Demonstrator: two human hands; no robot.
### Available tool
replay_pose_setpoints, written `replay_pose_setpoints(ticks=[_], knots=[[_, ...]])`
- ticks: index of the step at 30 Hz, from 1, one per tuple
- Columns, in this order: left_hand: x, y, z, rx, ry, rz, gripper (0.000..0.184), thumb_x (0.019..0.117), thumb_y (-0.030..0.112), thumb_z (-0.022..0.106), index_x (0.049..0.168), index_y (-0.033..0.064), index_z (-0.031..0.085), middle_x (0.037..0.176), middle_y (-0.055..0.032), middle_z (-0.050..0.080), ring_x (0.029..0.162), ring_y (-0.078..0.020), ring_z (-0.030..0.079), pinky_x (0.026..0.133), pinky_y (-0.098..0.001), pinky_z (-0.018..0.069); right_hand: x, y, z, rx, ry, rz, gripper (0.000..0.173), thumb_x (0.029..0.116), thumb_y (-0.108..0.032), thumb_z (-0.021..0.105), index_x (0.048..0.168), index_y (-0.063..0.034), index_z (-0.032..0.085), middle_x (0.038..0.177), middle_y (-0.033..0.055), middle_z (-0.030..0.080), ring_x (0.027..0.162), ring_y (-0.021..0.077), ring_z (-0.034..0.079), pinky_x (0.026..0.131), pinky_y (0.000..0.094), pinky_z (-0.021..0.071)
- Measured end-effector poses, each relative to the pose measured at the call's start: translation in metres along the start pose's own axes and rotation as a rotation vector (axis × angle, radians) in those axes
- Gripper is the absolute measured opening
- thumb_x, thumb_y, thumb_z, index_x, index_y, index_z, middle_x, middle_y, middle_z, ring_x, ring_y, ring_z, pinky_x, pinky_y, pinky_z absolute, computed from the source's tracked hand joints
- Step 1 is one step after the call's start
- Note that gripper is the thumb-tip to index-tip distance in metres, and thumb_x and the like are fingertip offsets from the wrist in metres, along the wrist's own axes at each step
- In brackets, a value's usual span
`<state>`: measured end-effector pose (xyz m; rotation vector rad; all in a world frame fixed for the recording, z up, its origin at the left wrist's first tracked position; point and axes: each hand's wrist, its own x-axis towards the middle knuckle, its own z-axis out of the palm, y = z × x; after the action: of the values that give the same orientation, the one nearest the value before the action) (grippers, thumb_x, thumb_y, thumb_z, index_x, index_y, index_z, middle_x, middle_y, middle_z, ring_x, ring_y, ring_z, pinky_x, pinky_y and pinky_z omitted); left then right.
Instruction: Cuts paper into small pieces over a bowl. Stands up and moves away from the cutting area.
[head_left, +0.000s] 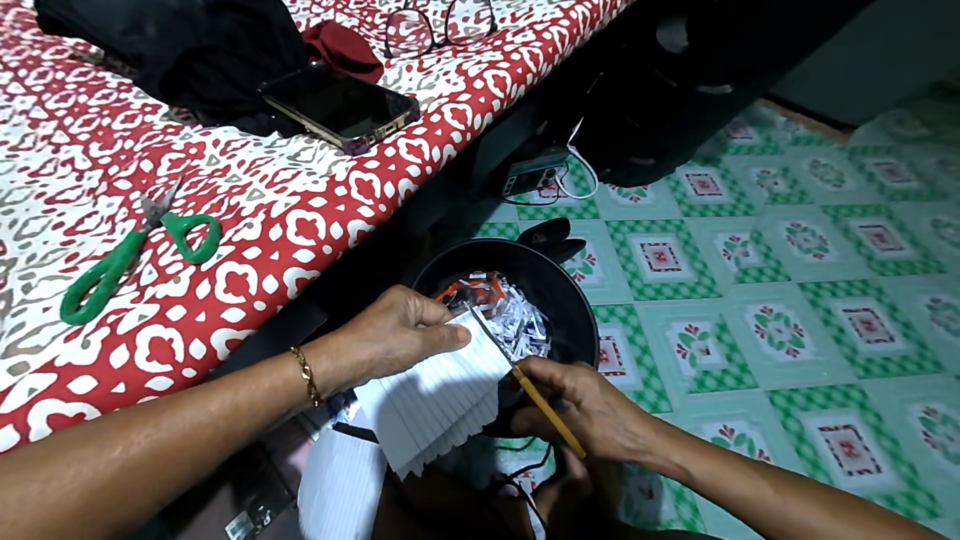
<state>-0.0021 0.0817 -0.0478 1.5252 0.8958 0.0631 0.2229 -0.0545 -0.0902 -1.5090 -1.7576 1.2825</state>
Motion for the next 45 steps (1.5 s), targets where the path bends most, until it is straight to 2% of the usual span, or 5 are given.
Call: replay_pose_setpoints(ticks=[7, 13, 17, 25, 45], knots=[[-0.001, 0.002, 0.000, 0.011, 0.007, 0.001, 0.033, 0.0999, 0.008, 0.063, 0.067, 0.0086, 0.063, 0.052, 0.0076, 0.048, 0.044, 0.0033, 0.038, 0.043, -0.0126, 0.0299, 0.000, 0.001, 0.004, 0.128, 0.082, -0.048, 0.023, 0.0891, -0.021, 0.072, 0.095, 0.0010, 0.067, 0.061, -0.0069, 0.057, 0.052, -0.0081, 0.051, 0.050, 0.0091, 0.0433], [0.001, -0.005, 0.001, 0.003, 0.089, 0.111, 0.022, 0.0974, 0.006, 0.066, 0.076, 0.0064, 0.070, 0.059, 0.0069, 0.059, 0.051, 0.0054, 0.051, 0.049, -0.0109, 0.0409, -0.003, 0.001, -0.004, 0.287, 0.076, 0.053, 0.011, 0.0925, -0.019, 0.069, 0.093, -0.0102, 0.063, 0.065, -0.0164, 0.058, 0.055, -0.0089, 0.056, 0.053, 0.0103, 0.0489], [0.000, -0.004, 0.002, -0.054, 0.175, 0.138, 0.021, 0.0984, 0.007, 0.065, 0.078, 0.0054, 0.069, 0.060, 0.0029, 0.062, 0.052, 0.0016, 0.056, 0.050, -0.0132, 0.0456, -0.010, 0.005, -0.018, 0.232, -0.037, 0.102, 0.025, 0.0902, -0.028, 0.070, 0.104, -0.0081, 0.062, 0.068, -0.0162, 0.056, 0.059, -0.0100, 0.054, 0.057, 0.0097, 0.0454], [0.001, -0.004, 0.002, -0.067, 0.305, 0.196, 0.015, 0.0994, 0.009, 0.064, 0.087, 0.0043, 0.072, 0.066, 0.0019, 0.066, 0.054, 0.0011, 0.060, 0.051, -0.0139, 0.0499, -0.018, 0.005, -0.028, 0.132, -0.110, 0.142, 0.029, 0.0874, -0.033, 0.071, 0.100, -0.0082, 0.064, 0.066, -0.0157, 0.053, 0.056, -0.0110, 0.049, 0.053, 0.0090, 0.0402], [0.001, -0.007, 0.001, 0.046, 0.246, 0.283, 0.016, 0.0987, 0.010, 0.066, 0.085, 0.0057, 0.072, 0.064, 0.0043, 0.064, 0.053, 0.0036, 0.056, 0.051, -0.0119, 0.0462, -0.007, 0.001, -0.011, 0.159, 0.052, 0.025, 0.021, 0.0882, -0.023, 0.072, 0.097, -0.0053, 0.066, 0.062, -0.0141, 0.053, 0.052, -0.0102, 0.050, 0.050, 0.0085, 0.0427]])
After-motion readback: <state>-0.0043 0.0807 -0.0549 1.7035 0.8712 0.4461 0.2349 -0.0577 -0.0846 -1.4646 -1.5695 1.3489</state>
